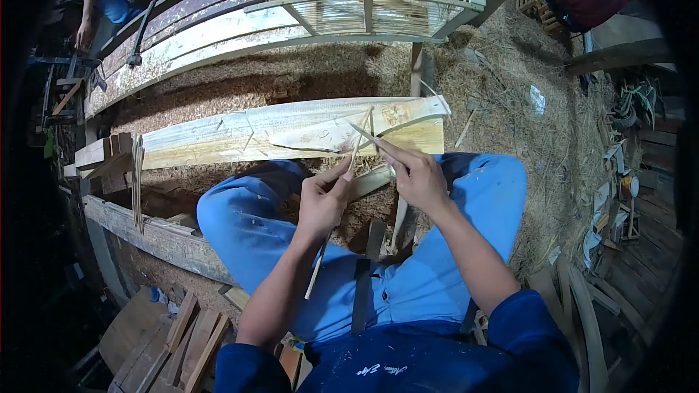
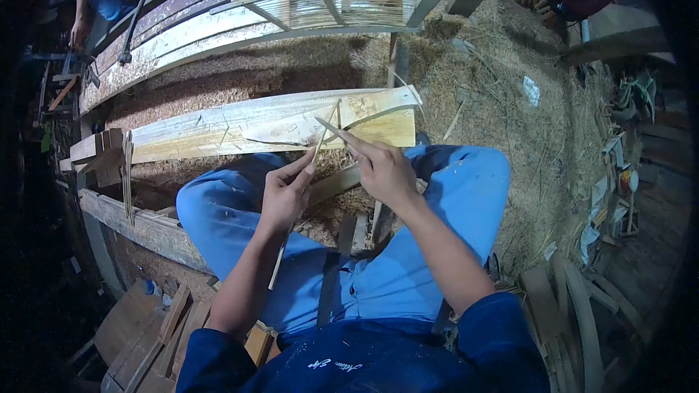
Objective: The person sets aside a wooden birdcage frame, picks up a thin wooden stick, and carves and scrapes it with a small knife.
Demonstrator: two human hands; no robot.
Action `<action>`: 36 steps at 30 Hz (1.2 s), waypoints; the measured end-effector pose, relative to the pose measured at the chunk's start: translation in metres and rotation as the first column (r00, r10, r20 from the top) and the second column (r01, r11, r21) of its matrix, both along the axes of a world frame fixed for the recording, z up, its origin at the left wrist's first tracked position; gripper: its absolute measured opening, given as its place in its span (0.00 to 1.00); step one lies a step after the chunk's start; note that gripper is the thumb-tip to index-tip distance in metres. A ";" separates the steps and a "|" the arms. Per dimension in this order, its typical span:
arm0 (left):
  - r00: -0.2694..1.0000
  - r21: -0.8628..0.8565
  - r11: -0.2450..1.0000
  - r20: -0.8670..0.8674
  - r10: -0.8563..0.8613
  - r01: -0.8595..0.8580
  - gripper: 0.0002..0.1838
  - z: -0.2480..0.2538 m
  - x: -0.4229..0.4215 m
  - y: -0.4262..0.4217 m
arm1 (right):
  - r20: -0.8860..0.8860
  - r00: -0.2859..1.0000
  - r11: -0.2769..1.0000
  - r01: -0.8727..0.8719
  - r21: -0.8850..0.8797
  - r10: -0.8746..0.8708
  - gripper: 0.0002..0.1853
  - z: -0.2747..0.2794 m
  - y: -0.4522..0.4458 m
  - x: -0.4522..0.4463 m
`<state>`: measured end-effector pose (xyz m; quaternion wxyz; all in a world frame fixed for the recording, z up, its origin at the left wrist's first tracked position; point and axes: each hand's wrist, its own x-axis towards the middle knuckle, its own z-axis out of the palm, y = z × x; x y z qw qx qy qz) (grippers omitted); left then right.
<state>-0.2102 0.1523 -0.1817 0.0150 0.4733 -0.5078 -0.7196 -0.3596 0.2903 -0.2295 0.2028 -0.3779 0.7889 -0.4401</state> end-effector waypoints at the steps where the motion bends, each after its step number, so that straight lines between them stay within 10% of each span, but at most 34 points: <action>1: 1.000 0.014 1.000 -0.003 0.013 -0.013 0.19 0.000 -0.001 -0.001 | 0.000 1.000 1.000 -0.001 -0.002 0.001 0.26 0.003 0.000 0.001; 6: 0.999 0.038 0.999 -0.038 0.028 -0.026 0.19 -0.004 0.001 -0.001 | -0.073 0.991 0.960 -0.085 0.266 0.108 0.30 0.017 0.006 0.002; 16: 0.999 0.077 0.997 -0.037 0.035 -0.032 0.19 -0.001 0.004 -0.001 | -0.103 0.994 0.970 0.068 0.233 -0.045 0.29 0.006 -0.009 -0.013; 28: 0.998 0.113 0.992 -0.015 0.055 -0.053 0.17 0.000 0.006 -0.004 | -0.123 0.976 0.947 -0.141 0.288 0.182 0.29 0.023 -0.005 0.003; 31: 1.000 0.097 0.995 0.004 0.017 -0.017 0.17 0.009 0.004 -0.005 | -0.158 0.987 0.952 0.074 0.297 -0.028 0.27 0.013 -0.011 -0.015; 36: 0.999 0.115 0.993 -0.010 0.034 -0.033 0.18 0.001 0.007 -0.004 | -0.120 0.981 0.935 -0.106 0.338 0.154 0.26 0.031 -0.009 0.004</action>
